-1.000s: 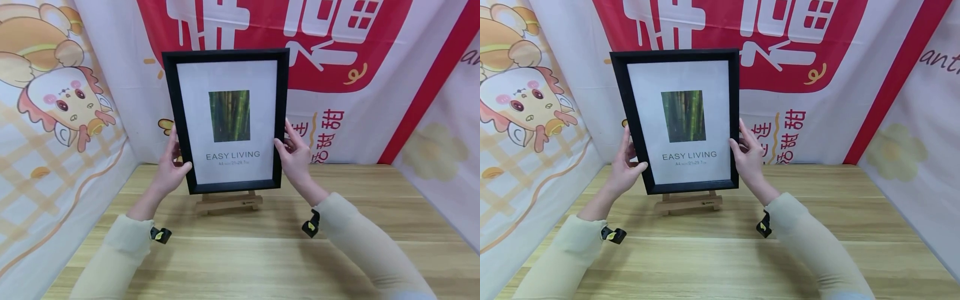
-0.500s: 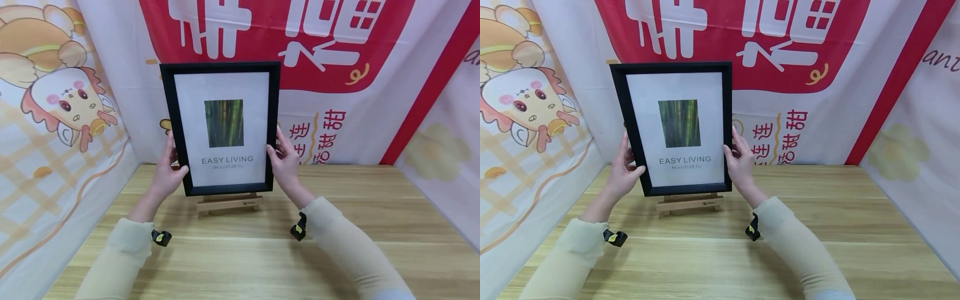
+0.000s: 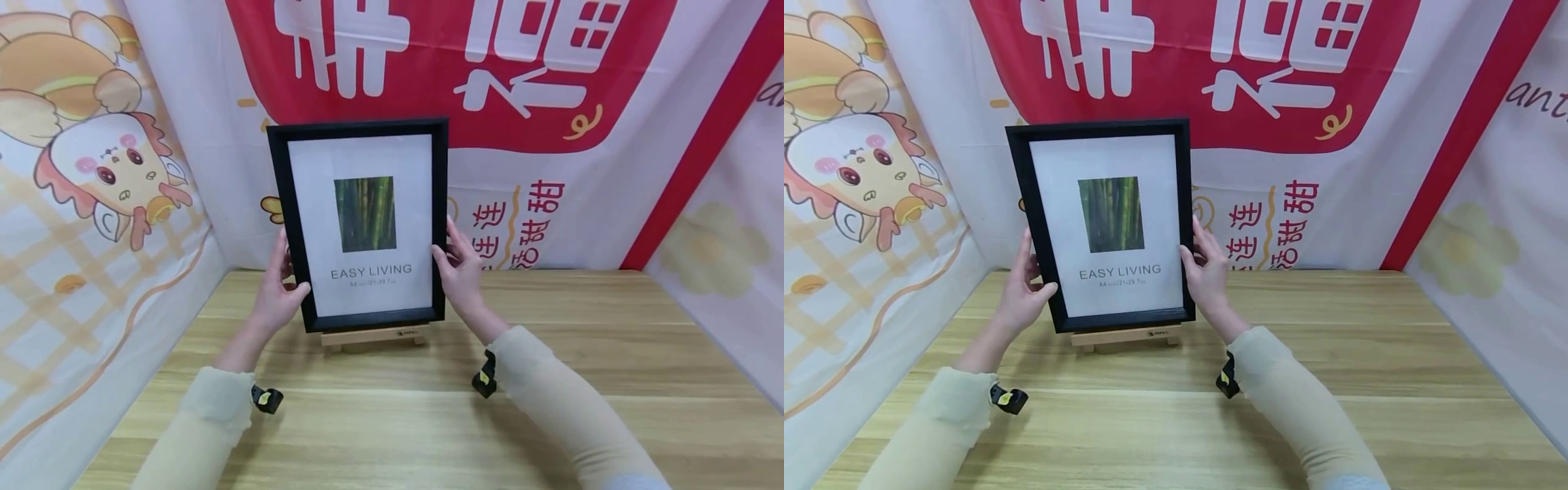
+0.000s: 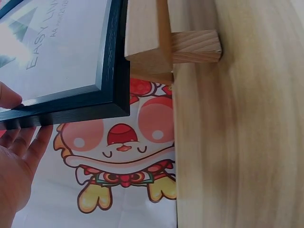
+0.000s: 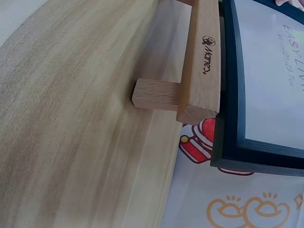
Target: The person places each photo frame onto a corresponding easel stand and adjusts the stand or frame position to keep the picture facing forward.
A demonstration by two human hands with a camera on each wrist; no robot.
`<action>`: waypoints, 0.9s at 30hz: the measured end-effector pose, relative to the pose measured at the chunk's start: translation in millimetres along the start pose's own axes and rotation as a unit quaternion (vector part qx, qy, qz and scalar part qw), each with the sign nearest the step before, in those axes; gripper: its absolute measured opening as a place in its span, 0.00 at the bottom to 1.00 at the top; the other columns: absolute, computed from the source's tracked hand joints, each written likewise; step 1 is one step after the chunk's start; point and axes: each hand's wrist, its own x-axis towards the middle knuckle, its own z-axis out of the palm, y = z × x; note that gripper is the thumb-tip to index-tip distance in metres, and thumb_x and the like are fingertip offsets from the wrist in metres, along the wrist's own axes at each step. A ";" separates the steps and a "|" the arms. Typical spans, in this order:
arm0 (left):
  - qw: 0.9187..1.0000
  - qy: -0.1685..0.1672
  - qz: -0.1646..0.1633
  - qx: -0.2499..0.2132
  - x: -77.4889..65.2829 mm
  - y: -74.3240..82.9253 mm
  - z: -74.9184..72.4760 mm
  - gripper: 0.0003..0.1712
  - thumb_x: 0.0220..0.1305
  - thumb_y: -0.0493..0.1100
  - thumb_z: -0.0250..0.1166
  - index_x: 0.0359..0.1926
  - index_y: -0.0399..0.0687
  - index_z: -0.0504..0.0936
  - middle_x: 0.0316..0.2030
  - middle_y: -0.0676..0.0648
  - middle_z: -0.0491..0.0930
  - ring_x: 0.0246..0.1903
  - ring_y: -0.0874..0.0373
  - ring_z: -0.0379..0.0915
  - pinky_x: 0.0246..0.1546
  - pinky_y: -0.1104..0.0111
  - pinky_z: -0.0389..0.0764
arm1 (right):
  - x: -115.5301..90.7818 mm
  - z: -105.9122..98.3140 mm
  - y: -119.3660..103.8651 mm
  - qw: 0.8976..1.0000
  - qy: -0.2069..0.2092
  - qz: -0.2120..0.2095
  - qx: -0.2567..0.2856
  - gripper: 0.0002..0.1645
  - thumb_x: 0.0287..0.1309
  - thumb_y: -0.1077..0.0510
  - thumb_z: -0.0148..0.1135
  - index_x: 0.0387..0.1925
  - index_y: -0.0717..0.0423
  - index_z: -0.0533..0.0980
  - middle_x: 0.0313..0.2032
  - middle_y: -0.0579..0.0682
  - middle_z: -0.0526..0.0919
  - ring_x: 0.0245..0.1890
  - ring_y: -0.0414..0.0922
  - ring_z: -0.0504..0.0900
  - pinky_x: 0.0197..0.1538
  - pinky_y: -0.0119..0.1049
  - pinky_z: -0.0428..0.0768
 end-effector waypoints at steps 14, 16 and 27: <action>1.000 -0.001 -0.018 0.015 -1.6 -6.7 1.9 0.54 0.58 0.22 0.55 0.78 0.56 0.40 0.49 0.32 0.71 0.42 0.43 0.71 0.36 0.74 0.77 | -0.6 2.7 2.3 1.000 -0.008 0.004 -0.006 0.33 0.63 0.72 0.58 0.68 0.64 0.64 0.58 0.66 0.74 0.44 0.60 0.81 0.47 0.45 0.82; 1.000 -0.003 -0.020 0.015 -1.1 -7.8 2.1 0.54 0.58 0.22 0.55 0.78 0.57 0.40 0.49 0.32 0.71 0.42 0.43 0.71 0.35 0.73 0.77 | 0.8 3.1 2.6 1.000 -0.011 0.007 -0.005 0.32 0.62 0.72 0.58 0.68 0.64 0.64 0.58 0.66 0.74 0.45 0.60 0.81 0.47 0.45 0.82; 1.000 -0.012 -0.023 -0.006 2.3 -14.0 3.6 0.55 0.58 0.22 0.55 0.78 0.59 0.40 0.55 0.31 0.70 0.44 0.43 0.71 0.37 0.63 0.80 | 3.9 4.7 5.2 1.000 -0.010 0.020 -0.009 0.33 0.62 0.73 0.57 0.68 0.64 0.63 0.58 0.67 0.73 0.45 0.61 0.81 0.48 0.44 0.82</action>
